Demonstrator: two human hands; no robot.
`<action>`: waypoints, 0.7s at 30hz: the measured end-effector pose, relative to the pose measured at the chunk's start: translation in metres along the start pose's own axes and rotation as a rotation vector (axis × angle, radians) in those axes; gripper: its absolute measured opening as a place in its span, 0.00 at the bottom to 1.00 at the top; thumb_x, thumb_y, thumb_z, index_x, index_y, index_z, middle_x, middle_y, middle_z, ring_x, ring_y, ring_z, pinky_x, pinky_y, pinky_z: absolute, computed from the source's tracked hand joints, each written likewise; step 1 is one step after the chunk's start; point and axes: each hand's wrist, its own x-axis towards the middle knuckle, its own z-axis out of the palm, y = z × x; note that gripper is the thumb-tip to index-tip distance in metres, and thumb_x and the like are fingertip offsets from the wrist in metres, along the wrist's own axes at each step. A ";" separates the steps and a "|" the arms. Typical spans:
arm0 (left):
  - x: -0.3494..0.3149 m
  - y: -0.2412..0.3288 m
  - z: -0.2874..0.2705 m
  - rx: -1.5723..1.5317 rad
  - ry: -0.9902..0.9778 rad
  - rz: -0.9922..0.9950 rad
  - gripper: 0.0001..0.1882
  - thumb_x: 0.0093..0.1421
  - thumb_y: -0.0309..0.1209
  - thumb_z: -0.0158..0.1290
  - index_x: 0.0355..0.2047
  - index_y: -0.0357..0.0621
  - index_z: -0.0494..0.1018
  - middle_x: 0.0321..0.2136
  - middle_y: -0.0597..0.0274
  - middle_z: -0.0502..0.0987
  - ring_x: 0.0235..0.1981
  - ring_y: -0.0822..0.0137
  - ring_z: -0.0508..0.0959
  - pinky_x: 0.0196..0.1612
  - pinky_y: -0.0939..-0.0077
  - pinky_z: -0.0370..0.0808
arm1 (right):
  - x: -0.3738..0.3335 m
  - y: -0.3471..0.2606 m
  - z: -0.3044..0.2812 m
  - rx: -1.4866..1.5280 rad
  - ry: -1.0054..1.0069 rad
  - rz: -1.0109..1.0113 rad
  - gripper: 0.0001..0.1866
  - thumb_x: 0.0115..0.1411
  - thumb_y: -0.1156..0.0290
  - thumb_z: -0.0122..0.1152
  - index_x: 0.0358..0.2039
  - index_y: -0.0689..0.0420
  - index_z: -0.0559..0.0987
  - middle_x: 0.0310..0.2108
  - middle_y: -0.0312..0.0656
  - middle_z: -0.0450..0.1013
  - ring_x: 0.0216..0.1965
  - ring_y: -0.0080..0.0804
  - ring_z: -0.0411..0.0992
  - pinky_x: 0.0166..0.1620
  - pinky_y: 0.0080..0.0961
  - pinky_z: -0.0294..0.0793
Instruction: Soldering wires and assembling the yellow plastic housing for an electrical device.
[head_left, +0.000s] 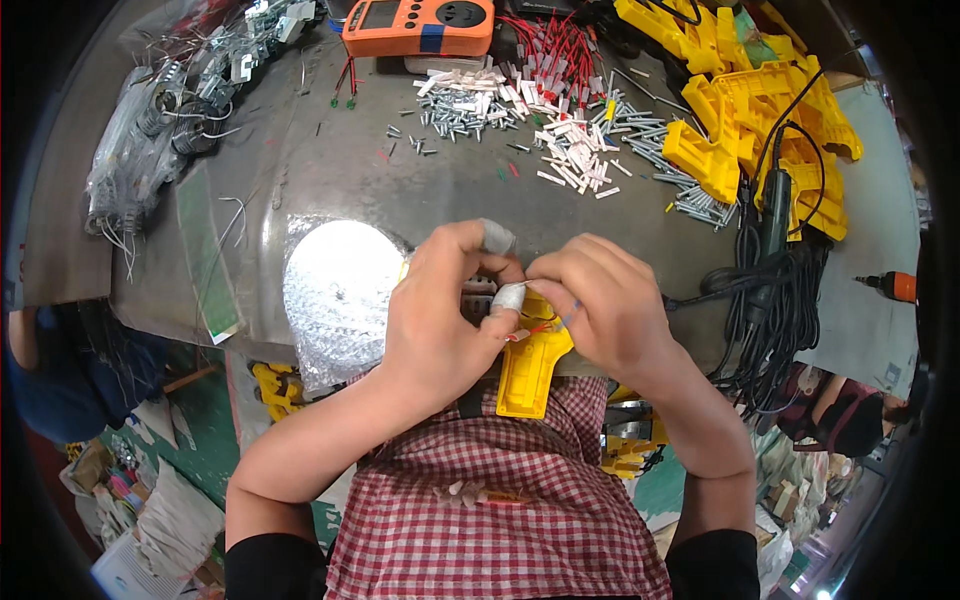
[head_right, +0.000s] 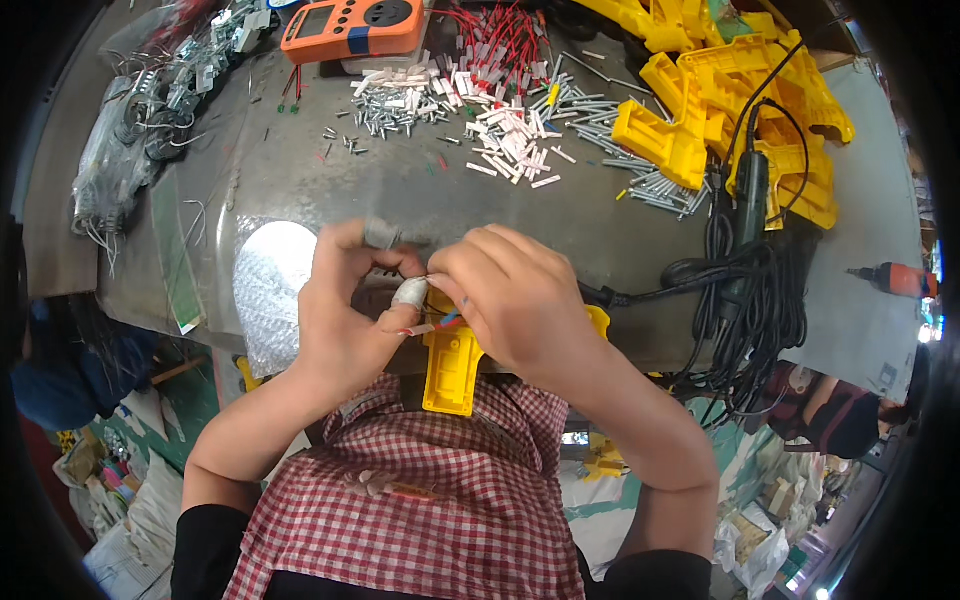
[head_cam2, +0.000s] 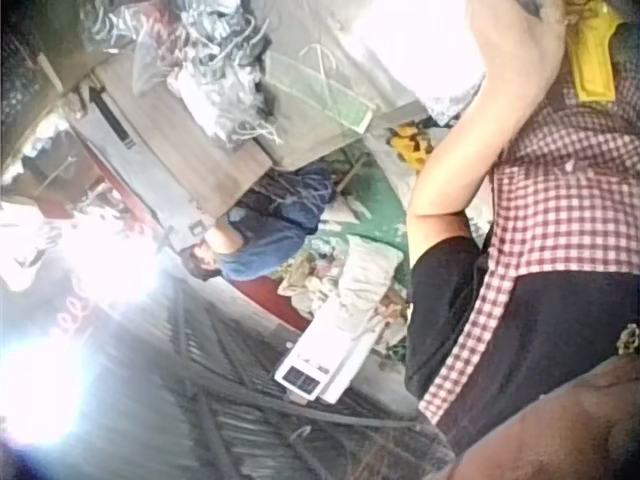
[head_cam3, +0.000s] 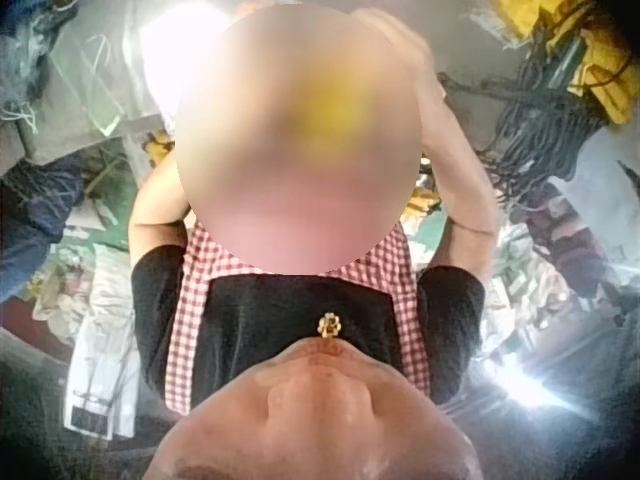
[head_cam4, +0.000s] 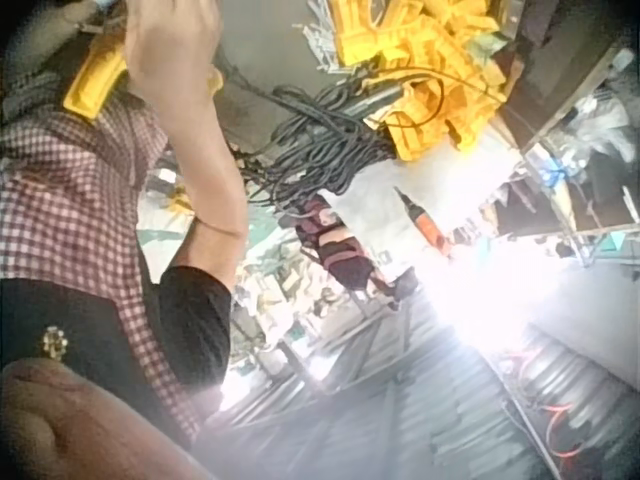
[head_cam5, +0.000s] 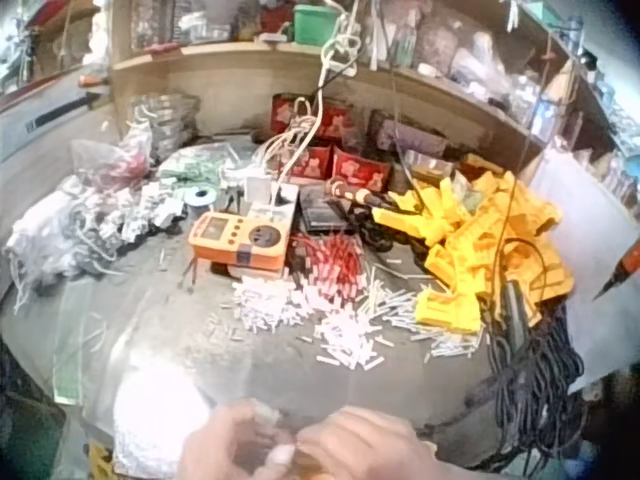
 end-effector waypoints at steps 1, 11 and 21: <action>0.000 -0.001 -0.004 0.146 -0.051 0.154 0.23 0.46 0.20 0.59 0.42 0.41 0.65 0.30 0.59 0.77 0.37 0.55 0.76 0.47 0.64 0.70 | 0.001 -0.001 0.000 0.167 -0.072 0.160 0.08 0.56 0.69 0.58 0.33 0.60 0.74 0.28 0.47 0.73 0.30 0.50 0.71 0.34 0.39 0.70; 0.010 0.007 -0.009 -0.022 -0.163 -0.006 0.27 0.47 0.18 0.58 0.46 0.39 0.58 0.30 0.57 0.77 0.34 0.59 0.80 0.36 0.72 0.75 | 0.003 0.013 -0.002 -0.043 -0.092 -0.144 0.06 0.53 0.69 0.58 0.28 0.57 0.74 0.23 0.41 0.68 0.26 0.42 0.70 0.29 0.36 0.70; 0.009 0.001 -0.008 -0.057 -0.145 -0.001 0.27 0.47 0.19 0.59 0.46 0.40 0.60 0.31 0.57 0.77 0.38 0.57 0.79 0.38 0.70 0.75 | 0.007 0.007 -0.005 0.093 -0.097 0.036 0.09 0.58 0.68 0.57 0.32 0.61 0.74 0.25 0.48 0.71 0.29 0.44 0.72 0.32 0.34 0.70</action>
